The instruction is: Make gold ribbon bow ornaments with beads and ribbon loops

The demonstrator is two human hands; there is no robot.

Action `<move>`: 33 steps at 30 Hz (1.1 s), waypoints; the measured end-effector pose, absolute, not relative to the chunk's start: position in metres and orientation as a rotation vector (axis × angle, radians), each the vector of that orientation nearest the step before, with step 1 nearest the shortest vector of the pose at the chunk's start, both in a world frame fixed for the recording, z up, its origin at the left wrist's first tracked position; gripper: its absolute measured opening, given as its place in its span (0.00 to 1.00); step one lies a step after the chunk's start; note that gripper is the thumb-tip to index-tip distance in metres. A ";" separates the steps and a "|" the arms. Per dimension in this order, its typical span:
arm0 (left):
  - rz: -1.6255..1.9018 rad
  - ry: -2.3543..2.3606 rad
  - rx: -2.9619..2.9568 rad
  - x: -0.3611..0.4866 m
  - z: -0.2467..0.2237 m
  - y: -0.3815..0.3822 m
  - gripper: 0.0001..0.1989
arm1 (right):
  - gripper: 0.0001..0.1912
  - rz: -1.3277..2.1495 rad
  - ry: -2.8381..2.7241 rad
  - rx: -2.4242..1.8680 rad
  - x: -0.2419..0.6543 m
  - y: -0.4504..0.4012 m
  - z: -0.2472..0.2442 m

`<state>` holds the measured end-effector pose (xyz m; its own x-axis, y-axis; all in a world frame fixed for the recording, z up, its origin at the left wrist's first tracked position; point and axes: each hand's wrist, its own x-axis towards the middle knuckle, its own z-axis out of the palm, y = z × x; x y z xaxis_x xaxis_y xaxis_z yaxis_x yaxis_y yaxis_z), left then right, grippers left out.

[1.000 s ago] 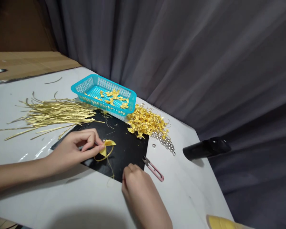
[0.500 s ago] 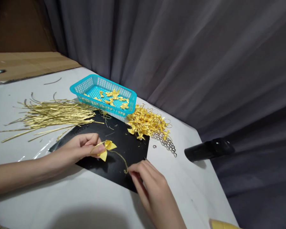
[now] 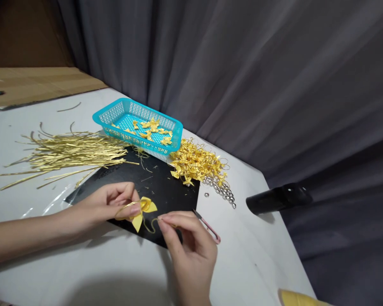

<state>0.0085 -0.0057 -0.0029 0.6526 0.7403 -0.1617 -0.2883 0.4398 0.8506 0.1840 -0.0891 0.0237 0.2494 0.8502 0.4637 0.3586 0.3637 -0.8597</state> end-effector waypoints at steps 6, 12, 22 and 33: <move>0.652 0.518 0.862 0.008 -0.004 -0.010 0.24 | 0.15 0.497 -1.373 -1.167 0.174 -0.089 0.016; 0.654 0.512 0.865 0.008 -0.004 -0.009 0.24 | 0.15 0.458 -1.412 -1.164 0.176 -0.091 0.013; 0.640 0.508 0.892 0.008 -0.007 -0.009 0.24 | 0.16 0.358 -1.505 -1.160 0.176 -0.092 0.016; 0.604 0.530 0.880 0.007 -0.010 -0.011 0.27 | 0.16 0.258 -1.551 -1.117 0.175 -0.092 0.018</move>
